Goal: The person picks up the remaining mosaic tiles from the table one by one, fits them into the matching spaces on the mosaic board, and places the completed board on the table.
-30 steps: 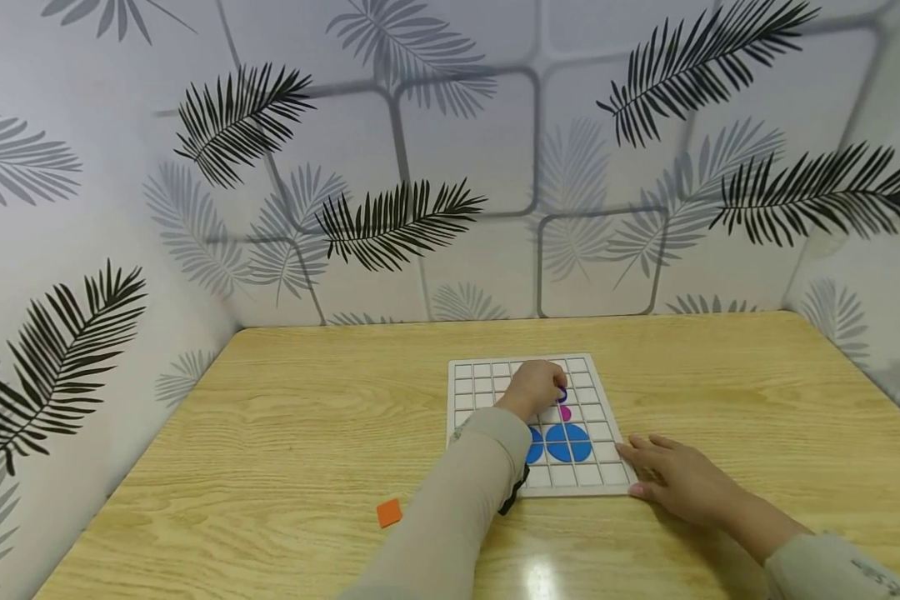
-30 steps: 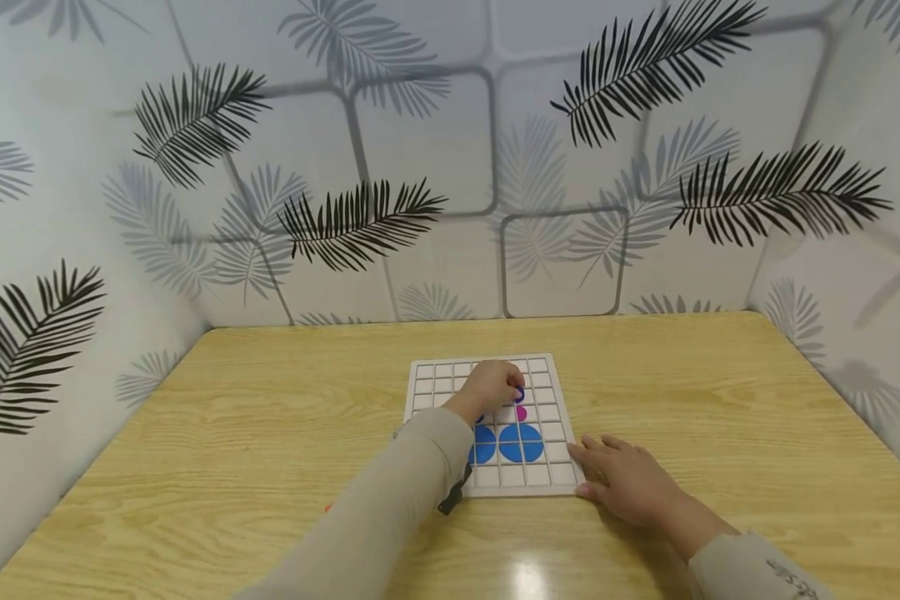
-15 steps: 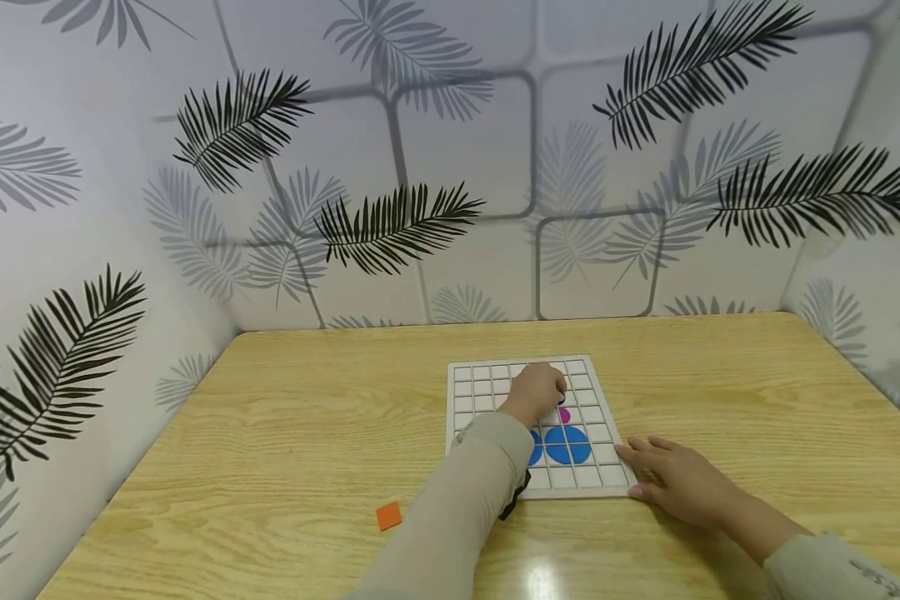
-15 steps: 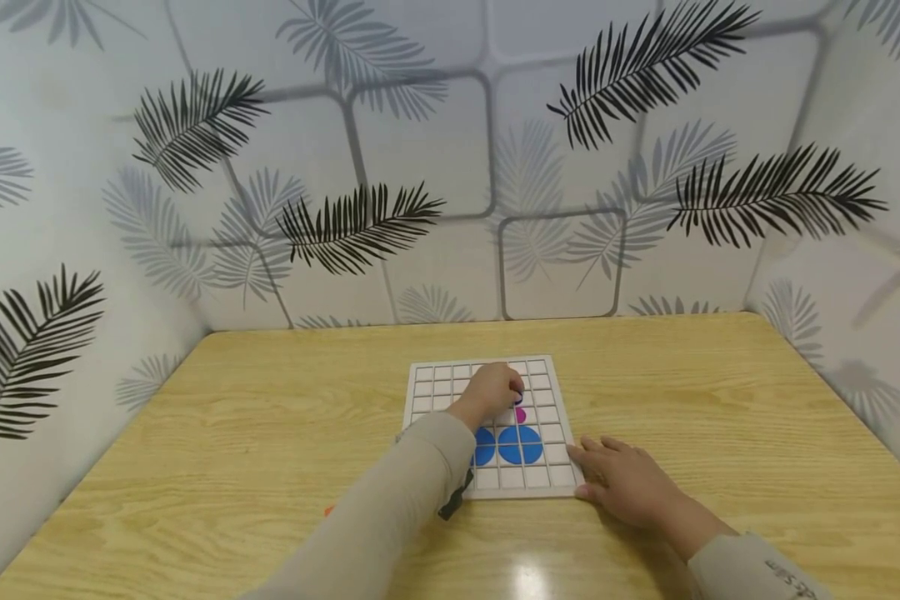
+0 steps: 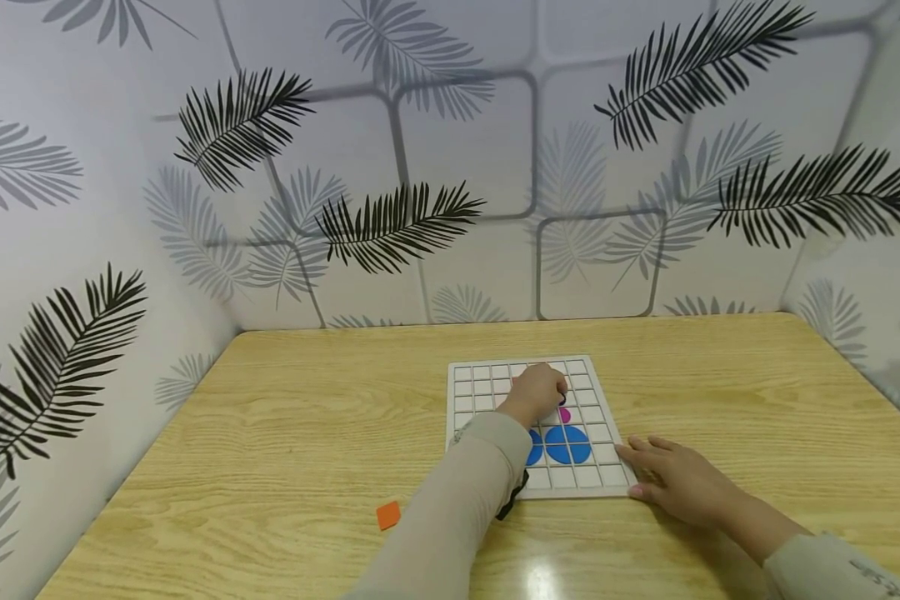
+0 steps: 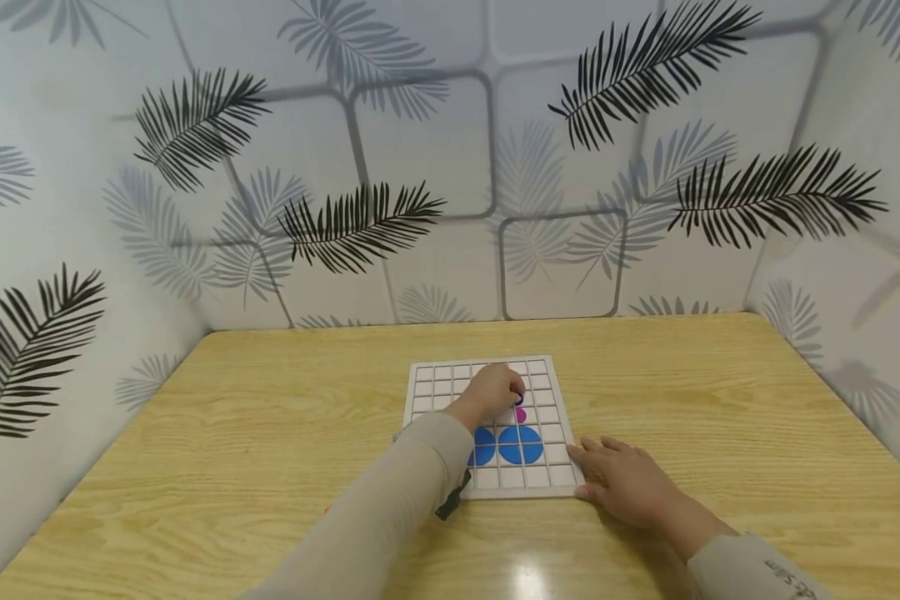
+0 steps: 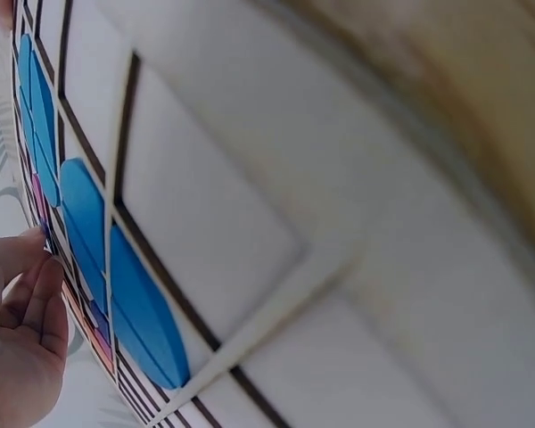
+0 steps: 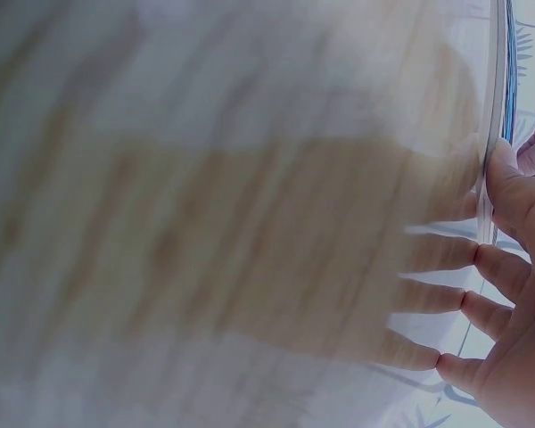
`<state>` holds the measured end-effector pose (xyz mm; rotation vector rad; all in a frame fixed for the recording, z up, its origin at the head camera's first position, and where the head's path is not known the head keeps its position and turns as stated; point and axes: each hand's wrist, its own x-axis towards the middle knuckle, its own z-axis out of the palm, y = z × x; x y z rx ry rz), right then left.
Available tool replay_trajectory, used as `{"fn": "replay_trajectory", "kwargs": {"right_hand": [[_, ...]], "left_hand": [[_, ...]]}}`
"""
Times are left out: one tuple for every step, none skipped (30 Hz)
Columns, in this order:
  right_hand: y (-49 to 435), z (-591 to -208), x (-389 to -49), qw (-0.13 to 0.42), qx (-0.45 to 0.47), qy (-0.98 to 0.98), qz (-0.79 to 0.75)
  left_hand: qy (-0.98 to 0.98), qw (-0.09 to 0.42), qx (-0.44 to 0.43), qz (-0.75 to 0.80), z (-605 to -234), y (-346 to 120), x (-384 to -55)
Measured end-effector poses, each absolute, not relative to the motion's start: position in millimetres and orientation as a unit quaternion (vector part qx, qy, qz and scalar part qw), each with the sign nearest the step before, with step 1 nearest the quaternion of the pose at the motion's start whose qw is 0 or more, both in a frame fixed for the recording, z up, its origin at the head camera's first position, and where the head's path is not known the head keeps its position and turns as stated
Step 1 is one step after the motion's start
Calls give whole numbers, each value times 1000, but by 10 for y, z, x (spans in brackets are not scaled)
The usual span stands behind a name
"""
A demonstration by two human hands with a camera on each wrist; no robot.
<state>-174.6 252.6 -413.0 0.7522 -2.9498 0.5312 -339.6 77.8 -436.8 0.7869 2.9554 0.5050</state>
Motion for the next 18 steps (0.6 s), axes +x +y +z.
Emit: {"fn": "replay_trajectory", "kwargs": {"right_hand": [[2528, -4129, -1744, 26, 243, -954, 172], [2531, -4131, -1744, 26, 243, -954, 171], [2531, -4130, -1743, 25, 243, -954, 172], [2532, -4130, -1741, 25, 244, -954, 172], [2532, -4128, -1739, 26, 244, -954, 173], [2532, -4126, -1737, 26, 244, -954, 174], [2532, -4125, -1736, 26, 244, -953, 175], [2531, -4126, -1736, 26, 245, -953, 176], [2531, -4125, -1736, 27, 245, -953, 177], [2530, -4124, -1736, 27, 246, -953, 177], [2529, -4121, -1735, 28, 246, -952, 177], [2528, -4120, -1735, 29, 247, -952, 177], [2528, -4121, -1735, 30, 248, -952, 176], [2528, -4121, -1736, 31, 248, -952, 175], [2528, -4122, -1737, 31, 248, -952, 174], [2529, -4123, -1738, 31, 248, -953, 174], [2529, -4123, -1739, 31, 248, -953, 173], [2530, -4126, -1741, 30, 248, -953, 174]], "left_hand": [[950, 8, 267, 159, -4516, 807, -3516], [951, -2, 271, 152, -4530, 820, -3521], [949, 2, 276, 154, -4652, 842, -3631], [947, 13, 280, 159, -4770, 857, -3742], [947, 12, 281, 159, -4788, 864, -3755], [946, -1, 286, 155, -4849, 876, -3794], [948, 14, 279, 156, -4873, 886, -3821], [948, 18, 278, 156, -4880, 884, -3830], [945, 17, 286, 159, -5029, 900, -3960], [943, 2, 295, 154, -5070, 901, -3986], [941, -9, 303, 152, -5095, 895, -4001], [941, -4, 305, 147, -5088, 888, -4005], [940, 11, 305, 151, -5037, 875, -3981], [935, -8, 319, 153, -5034, 859, -3978], [935, 0, 319, 153, -4969, 845, -3938], [938, 7, 313, 148, -4838, 833, -3837], [939, 25, 308, 148, -4742, 821, -3780], [941, 38, 304, 147, -4660, 812, -3731]]}}
